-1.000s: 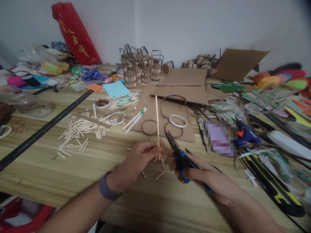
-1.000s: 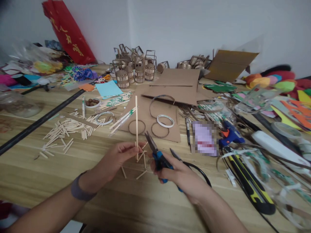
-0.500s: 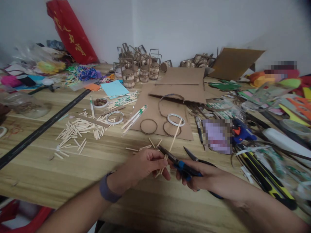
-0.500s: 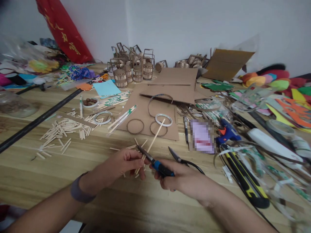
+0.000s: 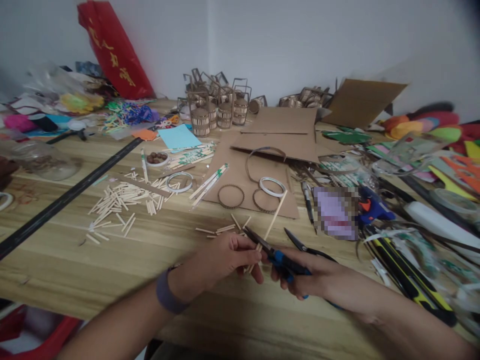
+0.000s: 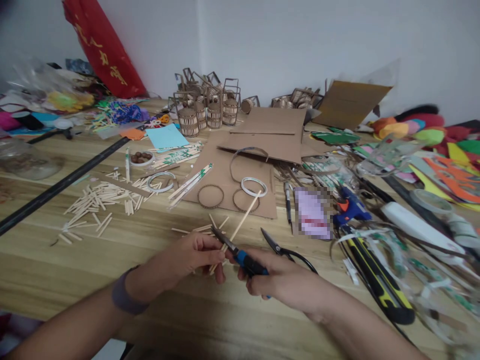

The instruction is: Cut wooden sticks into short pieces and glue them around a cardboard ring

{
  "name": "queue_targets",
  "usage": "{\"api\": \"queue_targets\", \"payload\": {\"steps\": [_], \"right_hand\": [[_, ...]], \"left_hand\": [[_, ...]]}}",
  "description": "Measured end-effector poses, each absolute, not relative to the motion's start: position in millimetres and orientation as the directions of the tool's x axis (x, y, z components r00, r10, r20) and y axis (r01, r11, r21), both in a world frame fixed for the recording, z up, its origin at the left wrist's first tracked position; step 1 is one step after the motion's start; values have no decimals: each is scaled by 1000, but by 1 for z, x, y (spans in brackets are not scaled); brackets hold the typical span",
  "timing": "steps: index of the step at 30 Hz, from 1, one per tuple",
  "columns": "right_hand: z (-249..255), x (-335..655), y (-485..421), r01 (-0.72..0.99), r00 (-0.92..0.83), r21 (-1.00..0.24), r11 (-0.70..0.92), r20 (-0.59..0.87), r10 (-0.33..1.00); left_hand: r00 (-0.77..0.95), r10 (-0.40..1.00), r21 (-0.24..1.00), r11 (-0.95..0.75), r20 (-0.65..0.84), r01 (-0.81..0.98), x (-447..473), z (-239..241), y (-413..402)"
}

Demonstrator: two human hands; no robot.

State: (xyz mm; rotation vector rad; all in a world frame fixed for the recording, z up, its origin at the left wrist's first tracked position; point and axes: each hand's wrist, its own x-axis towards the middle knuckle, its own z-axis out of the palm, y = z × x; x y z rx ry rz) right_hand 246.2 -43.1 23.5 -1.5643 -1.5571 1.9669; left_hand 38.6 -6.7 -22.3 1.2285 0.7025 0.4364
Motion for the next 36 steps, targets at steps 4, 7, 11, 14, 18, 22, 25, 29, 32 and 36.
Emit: {"api": "queue_targets", "payload": {"steps": [4, 7, 11, 14, 18, 22, 25, 29, 32, 36], "right_hand": [[22, 245, -45, 440, -408, -793, -423, -595, 692], [19, 242, -46, 449, -398, -811, -374, -556, 729], [16, 236, -47, 473, -421, -851, -228, -446, 790], [15, 233, -47, 486, -419, -858, -168, -398, 816], [12, 236, -47, 479, -410, -853, -206, -425, 807], [14, 239, -47, 387, -409, -852, -354, -502, 762], [18, 239, -47, 304, -409, -822, -481, -569, 714], [20, 238, -48, 282, -416, -821, -497, -571, 707], [18, 238, -48, 288, -428, -830, -477, -557, 712], [12, 236, -49, 284, -439, -847, -450, -532, 724]], "left_hand": [[719, 651, 954, 296, -243, 54, 40, -24, -7], [717, 654, 956, 285, -241, 61, 40, -25, -8], [729, 644, 964, 253, -232, 83, 38, -25, -8], [735, 637, 970, 215, -230, 118, 38, -25, -8], [697, 673, 967, 128, -248, 221, 40, -24, -9], [666, 701, 966, 150, -253, 208, 41, -23, -9], [679, 685, 964, 211, -263, 160, 42, -22, -9], [686, 676, 961, 240, -269, 141, 43, -21, -10], [685, 679, 959, 259, -264, 113, 43, -21, -11], [692, 676, 956, 283, -253, 72, 44, -22, -12]]}}
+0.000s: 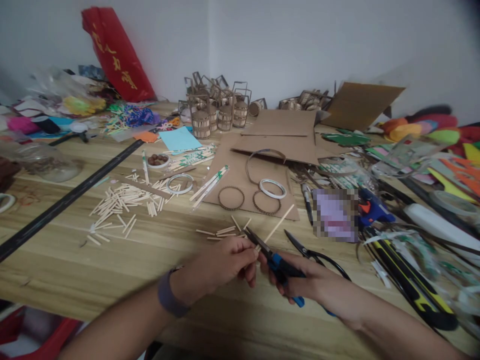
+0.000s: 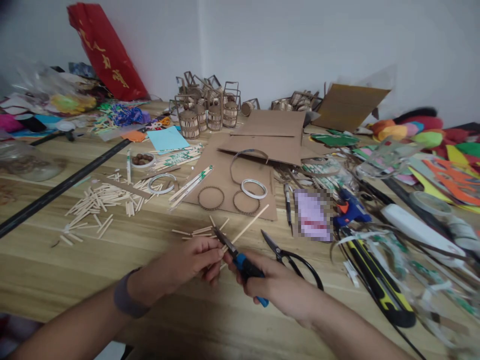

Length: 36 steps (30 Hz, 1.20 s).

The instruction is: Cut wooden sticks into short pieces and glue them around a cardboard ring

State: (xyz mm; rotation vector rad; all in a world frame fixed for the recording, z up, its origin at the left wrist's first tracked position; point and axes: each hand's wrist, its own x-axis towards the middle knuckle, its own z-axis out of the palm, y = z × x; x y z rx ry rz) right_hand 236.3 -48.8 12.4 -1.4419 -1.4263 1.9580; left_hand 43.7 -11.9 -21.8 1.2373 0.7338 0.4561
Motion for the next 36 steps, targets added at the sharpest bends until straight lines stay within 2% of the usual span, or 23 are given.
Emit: {"api": "queue_targets", "payload": {"steps": [9, 13, 16, 18, 20, 22, 24, 27, 31, 36], "right_hand": [[-3, 235, -49, 363, -413, -871, -330, -468, 781], [1, 233, -49, 274, -401, -908, -316, -407, 821], [0, 233, -50, 290, -295, -916, -278, -362, 884], [-2, 233, -49, 400, -181, -906, -142, -229, 956], [-5, 234, -44, 555, -107, -830, 62, 3, 994], [-7, 234, -38, 658, -134, -710, 252, 219, 966], [-9, 232, -31, 687, -206, -618, 382, 339, 918], [-16, 227, -25, 728, -275, -553, 405, 305, 912], [-25, 223, -27, 861, -238, -423, 284, 159, 958], [-29, 217, -34, 942, -205, -248, 225, 102, 973]], "left_hand": [[670, 700, 963, 255, -247, 89, 44, -28, -12], [633, 758, 974, 225, -156, -29, 42, -24, -8], [500, 858, 961, 224, -117, -160, 39, -19, -3], [433, 888, 962, 238, -158, -137, 38, -18, -1], [457, 863, 969, 245, -218, -1, 38, -19, -2], [516, 813, 962, 213, -272, 171, 40, -21, -4], [543, 794, 947, 124, -273, 296, 40, -23, -6], [558, 810, 919, -61, -183, 390, 40, -28, -8], [553, 828, 844, -227, -95, 485, 41, -30, -10], [545, 837, 675, -377, -44, 634, 44, -30, -14]]}}
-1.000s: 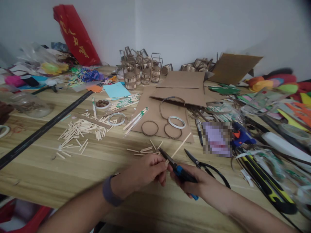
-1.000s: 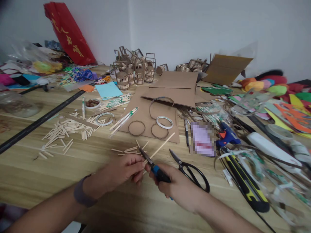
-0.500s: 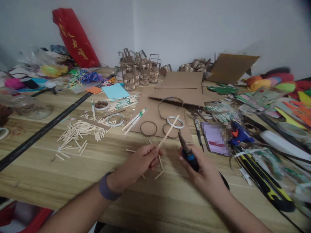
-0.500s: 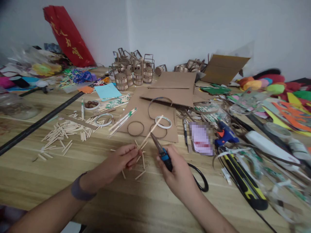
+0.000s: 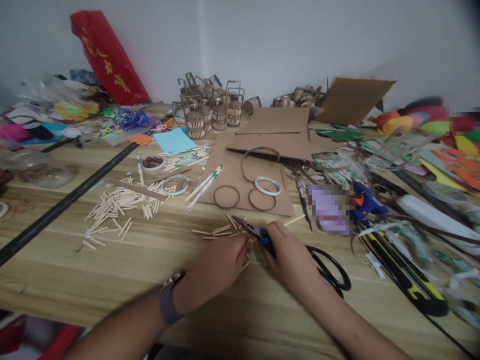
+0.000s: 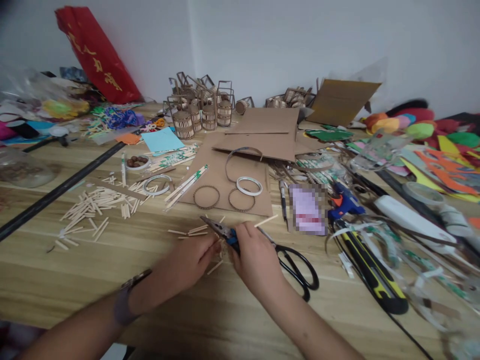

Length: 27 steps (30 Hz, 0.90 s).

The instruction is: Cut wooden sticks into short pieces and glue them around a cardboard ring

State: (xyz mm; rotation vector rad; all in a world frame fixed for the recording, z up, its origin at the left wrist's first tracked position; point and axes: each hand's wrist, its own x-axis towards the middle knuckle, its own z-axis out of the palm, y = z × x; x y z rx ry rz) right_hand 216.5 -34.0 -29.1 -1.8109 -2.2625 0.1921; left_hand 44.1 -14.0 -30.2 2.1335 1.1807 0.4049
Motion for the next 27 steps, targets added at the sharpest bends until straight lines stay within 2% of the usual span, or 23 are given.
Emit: {"api": "queue_targets", "payload": {"steps": [5, 15, 27], "right_hand": [[-32, 209, -37, 969, -184, -153, 194, 80, 980], [-34, 205, -36, 985, -139, -99, 143, 44, 989], [-30, 201, -35, 987, -118, -108, 115, -24, 993]], "left_hand": [[532, 847, 566, -427, -24, 705, 44, -30, -17], [507, 862, 377, -463, -18, 802, 49, -26, -18], [499, 866, 351, -458, -31, 817, 52, -29, -18]]}}
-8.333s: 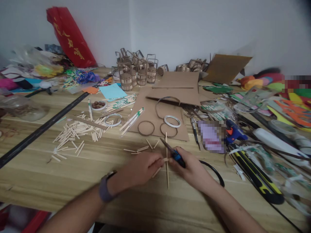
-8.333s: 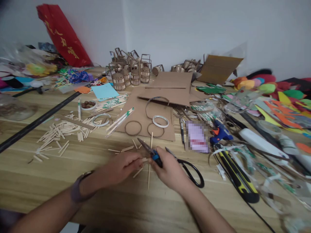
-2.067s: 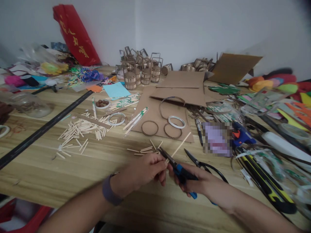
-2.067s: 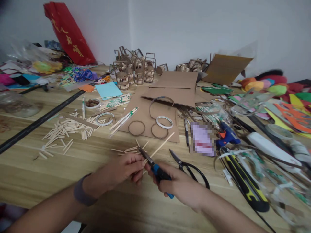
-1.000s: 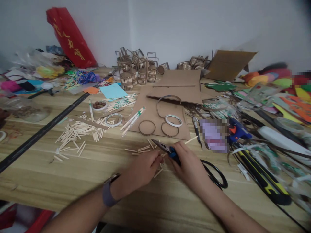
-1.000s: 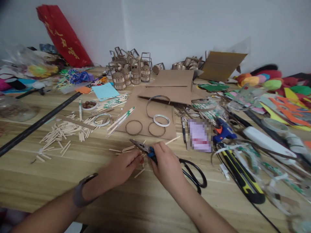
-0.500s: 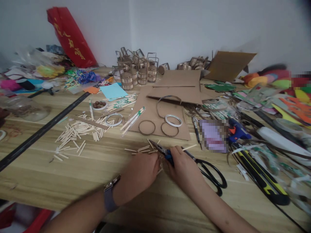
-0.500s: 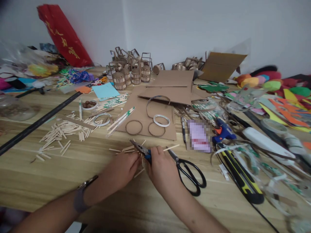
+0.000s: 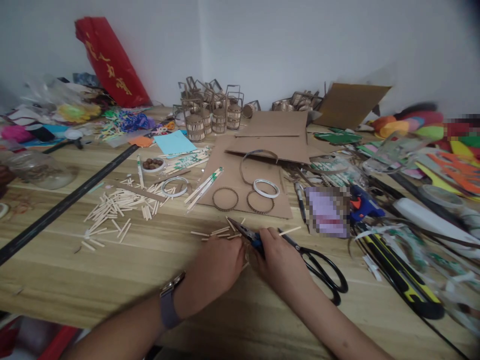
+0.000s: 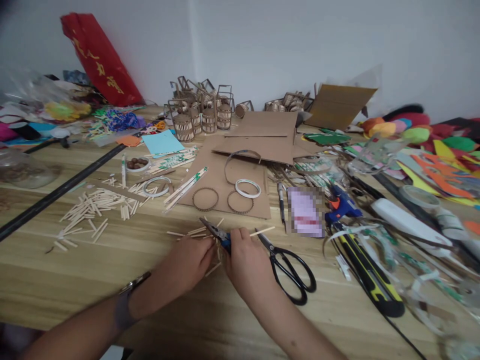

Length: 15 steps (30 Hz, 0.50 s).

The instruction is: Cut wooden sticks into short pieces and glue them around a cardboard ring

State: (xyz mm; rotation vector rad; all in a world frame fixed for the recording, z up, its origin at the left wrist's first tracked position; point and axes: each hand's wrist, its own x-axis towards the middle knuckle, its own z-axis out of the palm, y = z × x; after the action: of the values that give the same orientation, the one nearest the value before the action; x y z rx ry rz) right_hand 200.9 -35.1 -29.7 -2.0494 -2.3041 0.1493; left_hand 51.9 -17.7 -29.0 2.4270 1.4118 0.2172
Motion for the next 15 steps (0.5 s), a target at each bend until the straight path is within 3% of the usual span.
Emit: {"api": "queue_targets", "payload": {"steps": [5, 11, 15], "right_hand": [[-36, 202, -35, 985, -124, -116, 126, 27, 992], [-32, 225, -25, 800, -222, -556, 226, 75, 972], [-27, 234, -23, 700, -230, -659, 275, 157, 960]], "left_hand": [[525, 850, 429, -489, 40, 759, 54, -31, -15], [699, 712, 795, -385, -67, 469, 39, -24, -8], [613, 780, 864, -218, -125, 453, 36, -21, -2]]}}
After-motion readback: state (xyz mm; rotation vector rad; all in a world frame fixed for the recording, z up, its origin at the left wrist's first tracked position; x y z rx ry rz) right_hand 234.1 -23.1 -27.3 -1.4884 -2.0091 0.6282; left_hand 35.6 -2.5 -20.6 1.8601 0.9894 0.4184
